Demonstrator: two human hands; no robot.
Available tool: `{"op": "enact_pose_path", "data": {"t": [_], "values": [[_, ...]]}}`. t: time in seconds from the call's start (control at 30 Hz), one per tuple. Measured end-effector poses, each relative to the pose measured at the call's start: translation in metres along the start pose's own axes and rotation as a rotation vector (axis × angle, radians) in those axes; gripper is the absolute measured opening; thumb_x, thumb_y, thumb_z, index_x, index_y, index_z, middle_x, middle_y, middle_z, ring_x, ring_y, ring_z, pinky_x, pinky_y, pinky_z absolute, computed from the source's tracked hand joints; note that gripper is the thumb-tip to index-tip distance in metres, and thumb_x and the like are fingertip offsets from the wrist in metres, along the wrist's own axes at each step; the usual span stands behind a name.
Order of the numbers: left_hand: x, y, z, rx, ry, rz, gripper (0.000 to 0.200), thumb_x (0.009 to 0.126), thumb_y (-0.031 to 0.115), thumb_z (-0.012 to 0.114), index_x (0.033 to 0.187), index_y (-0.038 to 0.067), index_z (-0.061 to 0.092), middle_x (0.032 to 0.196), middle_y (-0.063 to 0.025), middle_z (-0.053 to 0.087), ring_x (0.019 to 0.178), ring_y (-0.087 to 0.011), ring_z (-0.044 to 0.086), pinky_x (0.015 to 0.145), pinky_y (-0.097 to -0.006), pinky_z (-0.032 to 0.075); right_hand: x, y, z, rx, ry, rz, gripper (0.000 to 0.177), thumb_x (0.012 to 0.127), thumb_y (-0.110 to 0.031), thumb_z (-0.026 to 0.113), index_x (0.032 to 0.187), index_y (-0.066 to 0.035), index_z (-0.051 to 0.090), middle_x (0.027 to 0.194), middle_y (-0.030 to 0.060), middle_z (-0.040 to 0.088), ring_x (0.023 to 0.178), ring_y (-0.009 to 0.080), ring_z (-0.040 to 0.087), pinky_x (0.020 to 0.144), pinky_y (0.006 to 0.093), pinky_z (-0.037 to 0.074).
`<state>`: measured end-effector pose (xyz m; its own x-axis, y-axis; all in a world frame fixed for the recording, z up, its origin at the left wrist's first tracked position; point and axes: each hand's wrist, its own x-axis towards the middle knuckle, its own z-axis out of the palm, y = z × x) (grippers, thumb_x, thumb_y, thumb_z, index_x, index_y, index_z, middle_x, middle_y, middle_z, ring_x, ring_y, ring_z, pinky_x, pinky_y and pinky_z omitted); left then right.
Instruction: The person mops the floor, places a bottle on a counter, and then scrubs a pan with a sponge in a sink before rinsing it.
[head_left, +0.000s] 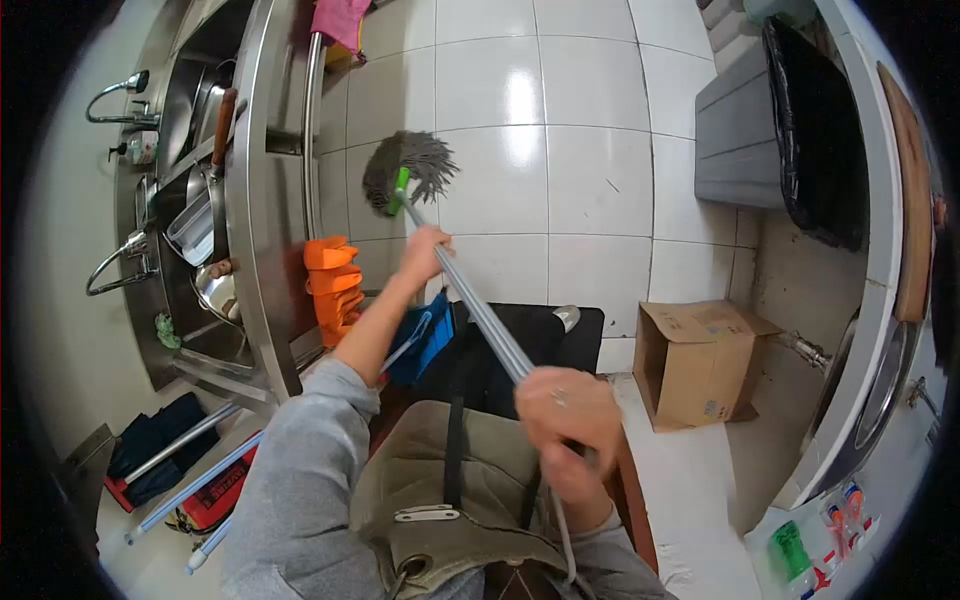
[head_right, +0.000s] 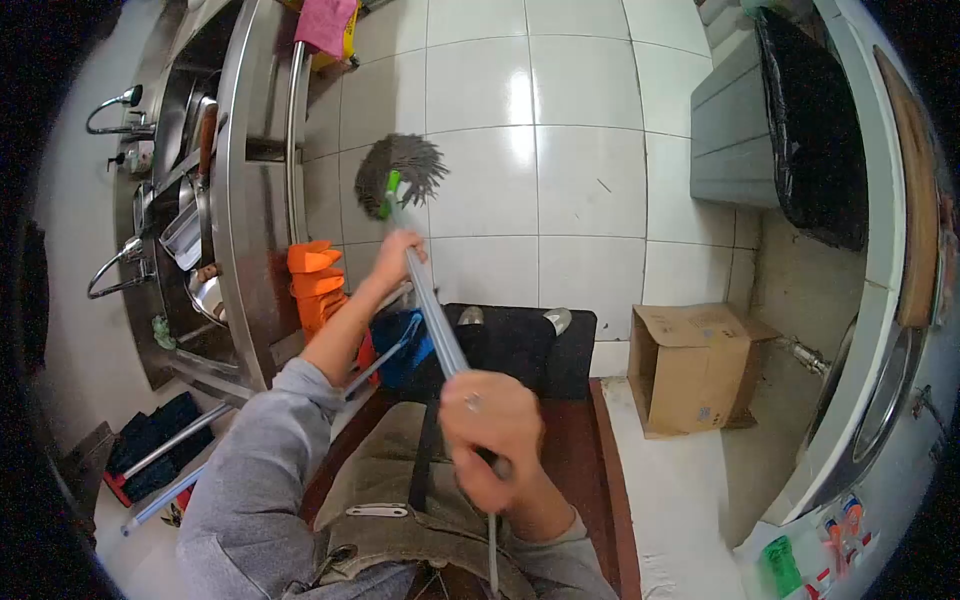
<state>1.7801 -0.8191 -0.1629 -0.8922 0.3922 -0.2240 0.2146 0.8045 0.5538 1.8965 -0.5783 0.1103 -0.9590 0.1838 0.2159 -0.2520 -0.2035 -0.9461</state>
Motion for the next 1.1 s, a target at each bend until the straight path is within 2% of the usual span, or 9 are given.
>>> {"op": "enact_pose_path", "data": {"t": [0.13,0.23,0.43,0.47,0.53,0.7,0.83,0.9,1.1], "values": [[0.013,-0.062,0.007,0.193,0.056,0.046,0.012,0.060,0.017,0.064,0.059,0.007,0.057,0.067,-0.0146,0.055,0.073,-0.0354,0.054,0.064,-0.0433,0.043,0.001,0.051,-0.004,0.155,-0.102,0.071,0.020,0.065,-0.014,0.049,0.053,-0.001,0.041,0.052,0.0090,0.043,0.044,0.0263,0.043,0.051,0.0318,0.041],[0.034,-0.048,0.063,0.070,-0.053,0.088,0.014,0.058,0.021,0.065,0.063,0.008,0.061,0.069,-0.0152,0.057,0.072,-0.0360,0.055,0.065,-0.0445,0.044,-0.013,0.045,-0.056,0.144,0.192,0.028,0.039,0.076,-0.020,0.046,0.045,-0.005,0.028,0.041,0.0048,0.031,0.037,0.0178,0.029,0.048,0.0332,0.033],[0.055,0.166,0.164,0.002,-0.262,0.343,0.016,0.054,0.021,0.067,0.066,0.010,0.064,0.073,-0.0132,0.059,0.077,-0.0332,0.057,0.068,-0.0458,0.044,-0.066,-0.069,-0.192,0.090,0.491,-0.119,0.034,0.073,-0.021,0.041,0.043,-0.011,0.028,0.034,-0.0003,0.026,0.028,0.0101,0.023,0.034,0.0240,0.024],[0.054,0.206,0.176,-0.069,-0.340,0.390,0.016,0.054,0.022,0.067,0.065,0.010,0.064,0.071,-0.0125,0.059,0.077,-0.0336,0.057,0.066,-0.0471,0.043,-0.089,-0.101,-0.204,0.310,0.727,-0.082,0.033,0.074,-0.019,0.042,0.045,-0.012,0.028,0.034,-0.0015,0.029,0.028,0.0056,0.025,0.032,0.0214,0.026],[0.037,0.285,0.187,-0.109,-0.273,0.502,0.019,0.055,0.027,0.065,0.057,0.010,0.057,0.065,-0.0135,0.055,0.065,-0.0350,0.055,0.062,-0.0465,0.042,-0.085,-0.149,-0.199,-0.069,0.574,-0.243,0.030,0.072,-0.017,0.045,0.047,-0.018,0.027,0.034,-0.0058,0.026,0.030,0.0057,0.018,0.036,0.0218,0.022],[0.022,0.380,0.212,-0.326,-0.388,0.596,0.015,0.059,0.021,0.063,0.064,0.009,0.055,0.073,-0.0115,0.054,0.083,-0.0330,0.054,0.090,-0.0521,0.037,-0.081,-0.185,-0.157,-0.268,0.504,-0.432,0.019,0.059,-0.013,0.044,0.045,-0.009,0.031,0.036,0.0012,0.028,0.031,0.0119,0.026,0.036,0.0271,0.025],[0.004,0.368,0.212,-0.303,-0.376,0.562,0.012,0.062,0.016,0.061,0.066,0.008,0.053,0.077,-0.0103,0.054,0.087,-0.0314,0.052,0.097,-0.0553,0.031,-0.096,-0.178,-0.134,-0.277,0.482,-0.413,0.022,0.062,-0.014,0.047,0.045,-0.008,0.033,0.036,0.0015,0.030,0.031,0.0114,0.026,0.035,0.0266,0.025],[-0.010,0.348,0.202,-0.533,-0.137,0.515,0.011,0.064,0.012,0.061,0.065,0.007,0.052,0.074,-0.0107,0.054,0.083,-0.0315,0.052,0.092,-0.0509,0.035,-0.095,-0.174,-0.124,-0.179,0.400,-0.459,0.024,0.063,-0.015,0.050,0.046,-0.006,0.036,0.037,0.0009,0.030,0.030,0.0111,0.025,0.034,0.0262,0.026],[-0.047,0.261,0.122,-0.409,-0.186,0.410,0.018,0.066,0.012,0.062,0.062,0.003,0.048,0.067,-0.0124,0.053,0.076,-0.0330,0.052,0.068,-0.0397,0.042,-0.086,-0.167,-0.133,0.059,0.059,-0.285,0.040,0.067,-0.011,0.054,0.036,-0.015,0.029,0.034,-0.0044,0.036,0.025,0.0034,0.030,0.032,0.0167,0.024]]}}
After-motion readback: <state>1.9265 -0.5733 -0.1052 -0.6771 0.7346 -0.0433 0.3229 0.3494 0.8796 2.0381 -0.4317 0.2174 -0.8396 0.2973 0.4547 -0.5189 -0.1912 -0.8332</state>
